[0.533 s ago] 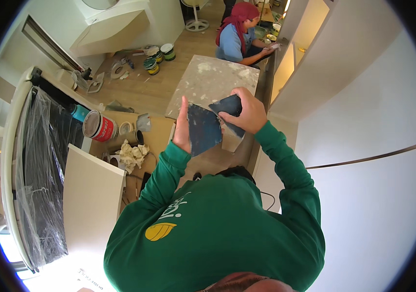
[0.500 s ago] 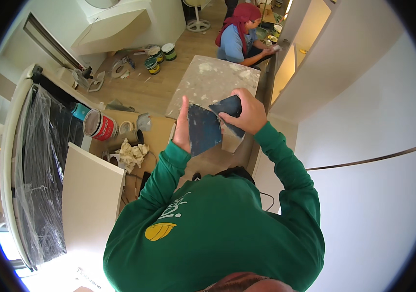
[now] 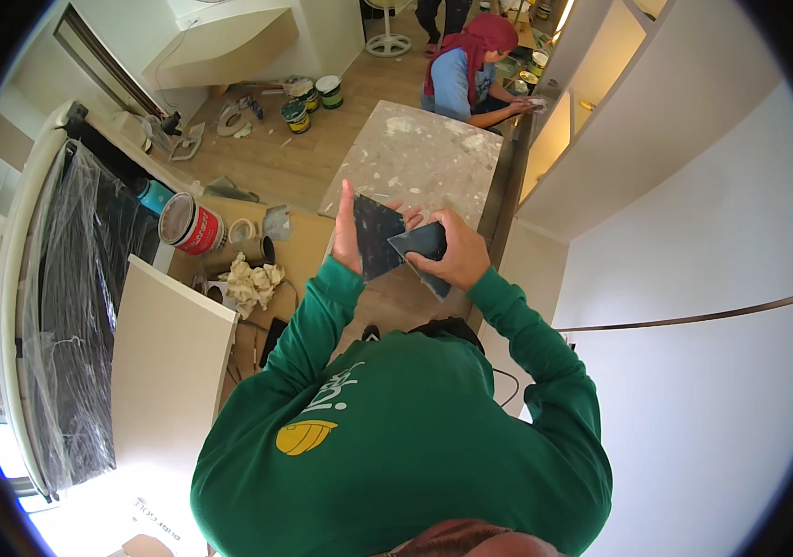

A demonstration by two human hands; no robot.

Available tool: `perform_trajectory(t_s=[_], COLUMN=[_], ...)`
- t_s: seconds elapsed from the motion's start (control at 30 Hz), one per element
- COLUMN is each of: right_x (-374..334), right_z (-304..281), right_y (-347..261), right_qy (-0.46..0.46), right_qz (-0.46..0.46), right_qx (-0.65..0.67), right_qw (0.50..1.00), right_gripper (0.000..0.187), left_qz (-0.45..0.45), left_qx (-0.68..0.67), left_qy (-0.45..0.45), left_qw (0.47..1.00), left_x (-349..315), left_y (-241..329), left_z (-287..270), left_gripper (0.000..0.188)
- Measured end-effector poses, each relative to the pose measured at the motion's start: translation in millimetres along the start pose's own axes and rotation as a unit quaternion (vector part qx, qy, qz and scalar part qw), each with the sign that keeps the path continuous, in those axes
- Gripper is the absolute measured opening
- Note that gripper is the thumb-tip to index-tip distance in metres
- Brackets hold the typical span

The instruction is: The person applies a gray putty or filler to the edges and corners of a white furniture panel using small flexible scrapers, then wipes the scraper against the edge to remove excess material.

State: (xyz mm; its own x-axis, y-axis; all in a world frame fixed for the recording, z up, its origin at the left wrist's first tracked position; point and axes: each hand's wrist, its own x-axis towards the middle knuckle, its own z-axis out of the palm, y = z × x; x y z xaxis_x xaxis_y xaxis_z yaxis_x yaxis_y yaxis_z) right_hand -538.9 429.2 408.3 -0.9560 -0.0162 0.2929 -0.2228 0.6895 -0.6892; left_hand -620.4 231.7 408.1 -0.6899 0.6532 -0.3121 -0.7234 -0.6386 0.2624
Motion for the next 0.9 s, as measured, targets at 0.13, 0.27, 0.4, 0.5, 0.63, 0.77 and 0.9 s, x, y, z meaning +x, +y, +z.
perform_trajectory(t_s=[0.13,0.27,0.4,0.5,0.63,0.77,0.9], right_x=[-16.7,-21.1,-12.9,-11.2,1.0,17.5,35.9], right_z=[14.3,21.2,14.2,-0.4,-19.7,-43.8,-59.9], right_y=[-0.8,19.1,55.0,65.0,64.3,43.2,12.2], right_qy=[-0.033,0.025,0.123,0.11,0.112,0.107,0.093], right_qz=[0.05,0.087,0.135,0.178,0.132,0.088,0.028], right_qx=[0.065,0.177,0.351,0.354,0.209,0.101,-0.029], right_qw=[0.996,0.98,0.918,0.912,0.962,0.985,0.995], right_gripper=[0.065,0.065,0.06,0.057,0.06,0.063,0.066], left_qz=[0.013,0.018,0.018,0.019,0.005,0.05,0.076], left_qx=[0.015,0.167,0.238,0.257,0.234,0.285,0.302], left_qy=[0.048,0.108,0.17,0.127,0.022,0.068,0.066], left_qw=[0.999,0.98,0.956,0.958,0.972,0.955,0.948], left_x=[10.6,27.7,42.0,35.2,15.8,8.0,-2.7], left_y=[-3.2,6.3,-0.7,-15.8,-8.7,-2.4,-3.0], left_z=[-22.3,-48.8,-87.3,-89.0,-71.0,-64.9,-44.4], left_gripper=[0.12,0.122,0.1,0.066,0.036,0.032,0.032])
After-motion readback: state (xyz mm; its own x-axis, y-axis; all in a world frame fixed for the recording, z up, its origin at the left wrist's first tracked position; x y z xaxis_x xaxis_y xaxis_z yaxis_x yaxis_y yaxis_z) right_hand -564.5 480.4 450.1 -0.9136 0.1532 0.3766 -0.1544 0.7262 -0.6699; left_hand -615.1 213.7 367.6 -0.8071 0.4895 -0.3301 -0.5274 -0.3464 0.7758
